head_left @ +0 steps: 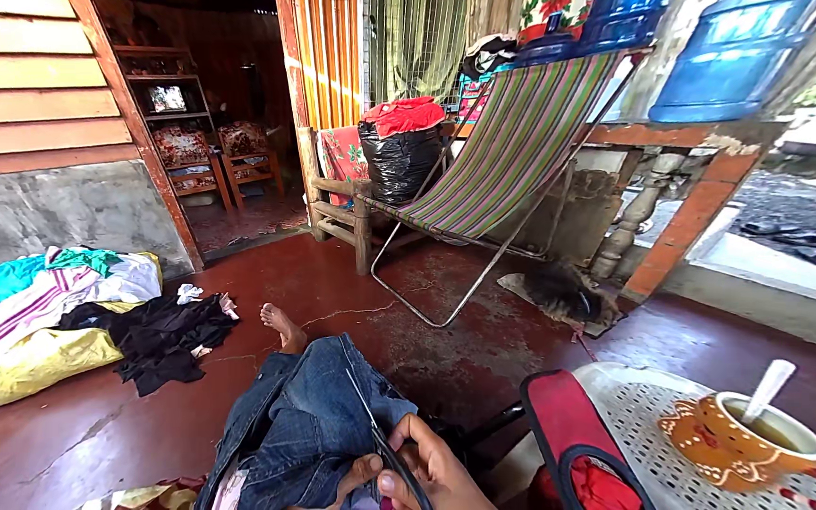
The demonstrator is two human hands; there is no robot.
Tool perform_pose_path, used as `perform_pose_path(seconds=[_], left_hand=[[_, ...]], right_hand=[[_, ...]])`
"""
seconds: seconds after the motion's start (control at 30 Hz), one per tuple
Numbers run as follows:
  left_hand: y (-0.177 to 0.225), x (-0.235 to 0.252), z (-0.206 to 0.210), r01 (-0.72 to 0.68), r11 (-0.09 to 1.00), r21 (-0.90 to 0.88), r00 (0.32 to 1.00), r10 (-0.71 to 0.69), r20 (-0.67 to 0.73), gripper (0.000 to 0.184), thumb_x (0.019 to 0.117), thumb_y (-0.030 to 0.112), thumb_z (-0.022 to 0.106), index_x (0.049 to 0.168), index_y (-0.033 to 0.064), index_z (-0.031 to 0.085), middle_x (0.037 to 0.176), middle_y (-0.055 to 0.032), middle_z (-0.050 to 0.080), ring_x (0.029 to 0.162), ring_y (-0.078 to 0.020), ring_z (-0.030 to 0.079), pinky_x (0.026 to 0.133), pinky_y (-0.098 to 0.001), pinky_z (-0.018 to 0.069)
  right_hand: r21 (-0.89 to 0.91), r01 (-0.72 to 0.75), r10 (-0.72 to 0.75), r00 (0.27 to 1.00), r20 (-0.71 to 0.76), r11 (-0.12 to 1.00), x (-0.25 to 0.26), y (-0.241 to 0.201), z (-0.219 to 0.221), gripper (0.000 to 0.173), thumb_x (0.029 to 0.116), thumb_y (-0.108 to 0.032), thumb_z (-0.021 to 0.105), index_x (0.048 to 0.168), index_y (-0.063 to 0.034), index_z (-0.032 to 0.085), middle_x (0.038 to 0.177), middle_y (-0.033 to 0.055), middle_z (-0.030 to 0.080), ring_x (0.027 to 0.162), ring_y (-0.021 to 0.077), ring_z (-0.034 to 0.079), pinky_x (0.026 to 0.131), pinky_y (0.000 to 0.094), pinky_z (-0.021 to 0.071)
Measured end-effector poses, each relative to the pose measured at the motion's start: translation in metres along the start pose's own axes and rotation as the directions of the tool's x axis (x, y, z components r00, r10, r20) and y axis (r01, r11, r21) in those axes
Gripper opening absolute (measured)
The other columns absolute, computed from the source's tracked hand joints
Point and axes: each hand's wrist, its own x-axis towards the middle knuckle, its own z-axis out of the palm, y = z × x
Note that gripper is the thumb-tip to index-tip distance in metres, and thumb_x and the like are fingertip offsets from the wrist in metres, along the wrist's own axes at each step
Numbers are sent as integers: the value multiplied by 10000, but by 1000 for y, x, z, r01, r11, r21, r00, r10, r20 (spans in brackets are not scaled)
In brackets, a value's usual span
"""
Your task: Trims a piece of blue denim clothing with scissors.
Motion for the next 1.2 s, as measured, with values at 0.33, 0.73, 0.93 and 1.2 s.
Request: perform_pose_path(seconds=[0.33,0.73,0.93,1.2], left_hand=[[15,-3,3,-10,970,244,1000,4,21,248,941,156,734,1158,38,701,1098,18,730,1068,-52,664,1017,-291,528],[26,-5,12,132,897,421,990,-98,-102,259,948,181,718,1161,35,703,1103,18,717,1076,-15,642,1031,-260,502],[25,-6,-3,82,740,668,990,-140,34,446,996,389,643,1266,35,657,1221,-12,688,1171,-10,594,1065,-237,450],[3,-6,-10,65,650,757,994,-112,11,396,1039,363,575,1182,15,699,1147,-82,714,1121,-87,641,1029,-283,491]], right_hand=[[34,10,-11,999,33,999,-1,1,-2,471,933,-354,757,1151,-78,443,779,62,682,628,175,687,510,299,561],[5,-30,30,999,-39,1000,2,3,-2,467,900,-290,802,1150,-72,473,744,66,676,572,163,658,473,290,536],[19,-44,43,999,8,999,2,4,-5,480,936,-326,759,1177,-67,435,790,73,676,629,174,674,517,297,553],[34,-36,39,997,-68,999,2,5,-2,449,916,-282,787,1152,-65,474,732,69,676,553,155,646,452,278,518]])
